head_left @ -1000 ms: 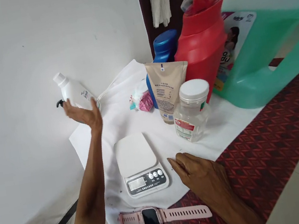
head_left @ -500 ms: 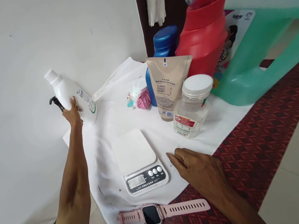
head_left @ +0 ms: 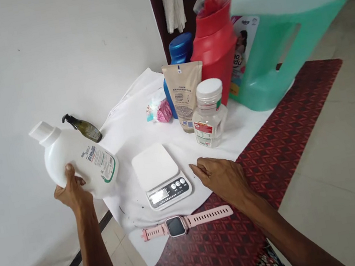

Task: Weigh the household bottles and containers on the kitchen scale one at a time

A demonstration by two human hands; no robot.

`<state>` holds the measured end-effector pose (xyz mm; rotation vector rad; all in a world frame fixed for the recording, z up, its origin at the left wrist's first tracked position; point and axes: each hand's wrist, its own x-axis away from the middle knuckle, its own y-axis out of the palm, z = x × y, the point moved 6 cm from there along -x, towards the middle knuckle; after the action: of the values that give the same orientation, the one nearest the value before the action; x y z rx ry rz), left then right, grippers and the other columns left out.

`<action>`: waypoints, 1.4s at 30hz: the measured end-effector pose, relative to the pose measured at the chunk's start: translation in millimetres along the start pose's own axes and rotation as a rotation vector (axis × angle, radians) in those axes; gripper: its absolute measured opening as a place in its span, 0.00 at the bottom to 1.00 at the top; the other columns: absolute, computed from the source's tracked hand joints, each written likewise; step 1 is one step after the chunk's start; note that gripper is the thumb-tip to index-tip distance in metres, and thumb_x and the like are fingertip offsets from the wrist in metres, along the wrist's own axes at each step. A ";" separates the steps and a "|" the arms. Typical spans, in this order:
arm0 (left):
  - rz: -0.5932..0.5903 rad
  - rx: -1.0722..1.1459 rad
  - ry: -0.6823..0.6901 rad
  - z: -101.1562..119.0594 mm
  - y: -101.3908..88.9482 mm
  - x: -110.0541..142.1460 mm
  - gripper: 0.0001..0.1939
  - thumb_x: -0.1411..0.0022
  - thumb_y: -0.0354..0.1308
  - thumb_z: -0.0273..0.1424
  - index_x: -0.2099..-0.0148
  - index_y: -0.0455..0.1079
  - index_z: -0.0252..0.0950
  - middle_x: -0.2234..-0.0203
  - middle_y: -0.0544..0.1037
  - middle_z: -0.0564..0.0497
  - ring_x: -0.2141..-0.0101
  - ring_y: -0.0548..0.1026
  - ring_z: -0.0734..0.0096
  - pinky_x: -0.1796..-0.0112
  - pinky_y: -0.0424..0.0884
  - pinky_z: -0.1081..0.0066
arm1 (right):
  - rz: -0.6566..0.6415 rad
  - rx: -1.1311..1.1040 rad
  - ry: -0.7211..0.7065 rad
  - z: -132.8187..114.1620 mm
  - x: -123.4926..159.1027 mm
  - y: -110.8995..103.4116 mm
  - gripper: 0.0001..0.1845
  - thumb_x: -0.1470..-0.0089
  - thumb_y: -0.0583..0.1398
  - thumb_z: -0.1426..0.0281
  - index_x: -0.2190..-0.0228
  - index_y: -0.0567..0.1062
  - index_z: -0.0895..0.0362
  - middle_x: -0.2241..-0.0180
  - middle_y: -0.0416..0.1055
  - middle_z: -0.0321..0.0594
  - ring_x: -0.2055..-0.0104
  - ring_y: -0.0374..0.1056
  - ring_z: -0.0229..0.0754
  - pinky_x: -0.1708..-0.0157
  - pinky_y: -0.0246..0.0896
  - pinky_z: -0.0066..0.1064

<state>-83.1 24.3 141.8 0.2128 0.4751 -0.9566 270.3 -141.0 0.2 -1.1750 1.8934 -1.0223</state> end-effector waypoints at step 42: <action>-0.438 0.082 0.235 59.3 9.7 89.5 0.25 0.41 0.67 0.56 0.60 0.75 0.38 0.69 0.78 0.51 0.65 0.77 0.63 0.60 0.75 0.63 | -0.048 -0.008 0.071 -4.7 -1.0 -6.6 0.20 0.28 0.57 0.61 0.71 0.79 0.55 0.67 0.84 0.44 0.64 0.76 0.45 0.67 0.43 0.34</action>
<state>-14.3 -58.3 150.7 0.3043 0.7173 -1.3893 269.3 -140.6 8.2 -1.2080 1.9343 -1.0969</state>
